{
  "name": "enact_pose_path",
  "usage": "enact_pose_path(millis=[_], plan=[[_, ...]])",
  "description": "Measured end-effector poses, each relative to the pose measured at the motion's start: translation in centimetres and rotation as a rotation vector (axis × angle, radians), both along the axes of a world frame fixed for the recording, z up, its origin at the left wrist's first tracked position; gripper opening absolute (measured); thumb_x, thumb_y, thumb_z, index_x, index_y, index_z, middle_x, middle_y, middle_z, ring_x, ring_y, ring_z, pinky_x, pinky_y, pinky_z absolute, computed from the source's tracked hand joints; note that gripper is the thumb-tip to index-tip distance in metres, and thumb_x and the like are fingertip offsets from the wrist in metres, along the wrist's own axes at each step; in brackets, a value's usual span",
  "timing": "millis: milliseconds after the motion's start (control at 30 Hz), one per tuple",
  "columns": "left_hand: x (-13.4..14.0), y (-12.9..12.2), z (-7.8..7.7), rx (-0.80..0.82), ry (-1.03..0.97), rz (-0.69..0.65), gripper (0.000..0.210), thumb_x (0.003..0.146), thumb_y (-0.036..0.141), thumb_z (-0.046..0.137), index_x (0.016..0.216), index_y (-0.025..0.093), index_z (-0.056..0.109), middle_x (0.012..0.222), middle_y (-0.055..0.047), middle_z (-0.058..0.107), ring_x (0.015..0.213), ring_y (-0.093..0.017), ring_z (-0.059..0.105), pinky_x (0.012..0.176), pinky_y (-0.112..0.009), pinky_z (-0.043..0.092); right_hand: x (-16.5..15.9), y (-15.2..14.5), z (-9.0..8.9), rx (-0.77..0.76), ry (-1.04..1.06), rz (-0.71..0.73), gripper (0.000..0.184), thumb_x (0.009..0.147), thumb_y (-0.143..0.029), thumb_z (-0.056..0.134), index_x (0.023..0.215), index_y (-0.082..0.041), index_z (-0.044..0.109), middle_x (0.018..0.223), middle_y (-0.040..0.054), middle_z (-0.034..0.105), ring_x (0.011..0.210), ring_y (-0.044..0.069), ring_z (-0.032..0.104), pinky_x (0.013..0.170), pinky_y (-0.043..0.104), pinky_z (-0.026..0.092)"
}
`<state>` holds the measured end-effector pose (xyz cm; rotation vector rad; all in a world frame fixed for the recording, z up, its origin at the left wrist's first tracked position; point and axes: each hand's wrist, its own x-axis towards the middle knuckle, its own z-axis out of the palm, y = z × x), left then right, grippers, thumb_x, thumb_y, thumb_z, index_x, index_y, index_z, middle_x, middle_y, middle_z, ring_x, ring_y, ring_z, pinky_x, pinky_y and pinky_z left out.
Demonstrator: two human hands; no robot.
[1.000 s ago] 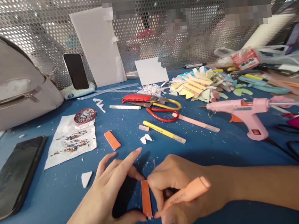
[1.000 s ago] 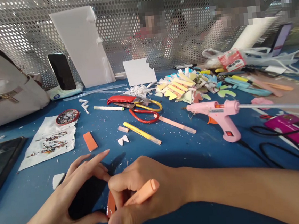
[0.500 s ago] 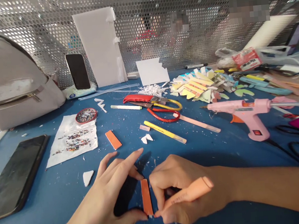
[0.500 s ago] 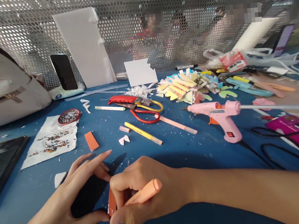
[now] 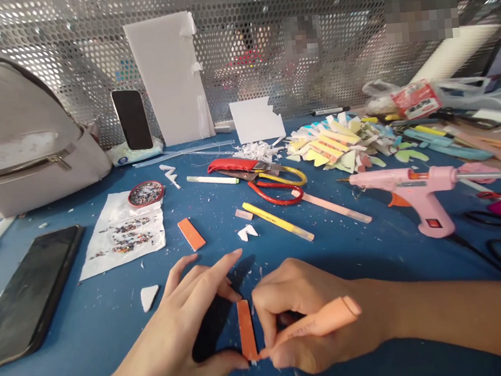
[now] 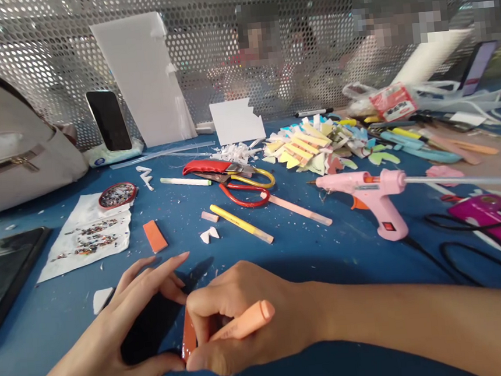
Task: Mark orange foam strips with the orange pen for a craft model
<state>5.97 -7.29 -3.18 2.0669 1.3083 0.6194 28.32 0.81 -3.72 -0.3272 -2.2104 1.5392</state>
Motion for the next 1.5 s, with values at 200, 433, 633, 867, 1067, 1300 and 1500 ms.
enact_pose_path(millis=[200,433,633,867,1067,1300,1500], plan=[[-0.6,0.4,-1.2,0.016,-0.040,-0.045,0.108,0.080,0.017,0.083,0.157,0.048,0.012,0.115,0.011,0.066,0.118,-0.017,0.060,0.129,-0.049,-0.005,0.1,0.1,0.0,0.012,0.005,-0.008,0.039,0.093,-0.047,0.068,0.070,-0.017,0.057,0.067,-0.0023,0.066,0.059,0.010,0.057,0.058,0.019,0.042],[-1.0,0.7,-1.8,0.058,0.001,-0.035,0.108,0.079,0.021,0.083,0.158,0.046,0.014,0.122,0.006,0.068,0.126,-0.024,0.060,0.129,-0.059,0.009,0.5,0.3,0.9,-0.022,-0.177,-0.135,0.030,0.097,-0.038,0.058,0.075,-0.018,0.053,0.064,-0.0040,0.057,0.056,0.009,0.048,0.052,0.020,0.035],[-0.7,0.5,-1.1,0.088,0.075,-0.004,0.111,0.076,0.022,0.085,0.156,0.048,0.013,0.125,0.006,0.069,0.130,-0.026,0.060,0.126,-0.061,0.023,0.3,0.4,1.1,-0.030,-0.172,-0.203,0.030,0.100,-0.034,0.054,0.076,-0.019,0.046,0.064,-0.0068,0.045,0.056,0.009,0.039,0.053,0.022,0.032],[-0.4,0.3,-0.4,0.134,0.140,0.011,0.116,0.073,0.018,0.087,0.156,0.045,0.010,0.134,0.002,0.067,0.130,-0.028,0.061,0.124,-0.058,0.032,0.3,0.5,0.8,-0.021,-0.168,-0.199,0.033,0.102,-0.038,0.051,0.075,-0.020,0.044,0.066,-0.0061,0.044,0.058,0.010,0.038,0.055,0.025,0.031],[-0.7,0.4,-0.3,0.078,0.112,-0.037,0.109,0.082,0.019,0.080,0.158,0.045,0.006,0.126,0.003,0.069,0.128,-0.024,0.062,0.126,-0.065,0.017,0.3,0.4,1.0,-0.044,-0.158,-0.212,0.033,0.101,-0.038,0.054,0.075,-0.020,0.043,0.066,-0.0055,0.046,0.058,0.010,0.041,0.055,0.025,0.032],[-2.5,1.4,1.5,0.074,0.214,-0.250,0.092,0.094,0.014,0.051,0.162,0.034,-0.008,0.138,-0.001,0.067,0.146,-0.021,0.046,0.126,-0.058,0.022,0.5,0.4,0.9,-0.137,-0.094,-0.271,0.042,0.103,-0.048,0.051,0.073,-0.019,0.046,0.064,-0.0020,0.052,0.060,0.013,0.056,0.055,0.024,0.041],[-1.6,0.4,0.4,0.102,0.206,-0.073,0.107,0.083,0.032,0.078,0.160,0.037,0.004,0.122,-0.001,0.066,0.124,-0.025,0.062,0.122,-0.061,0.031,0.5,0.6,0.9,-0.092,-0.106,-0.219,0.038,0.104,-0.041,0.047,0.072,-0.020,0.044,0.061,-0.0027,0.052,0.055,0.012,0.052,0.052,0.023,0.038]])
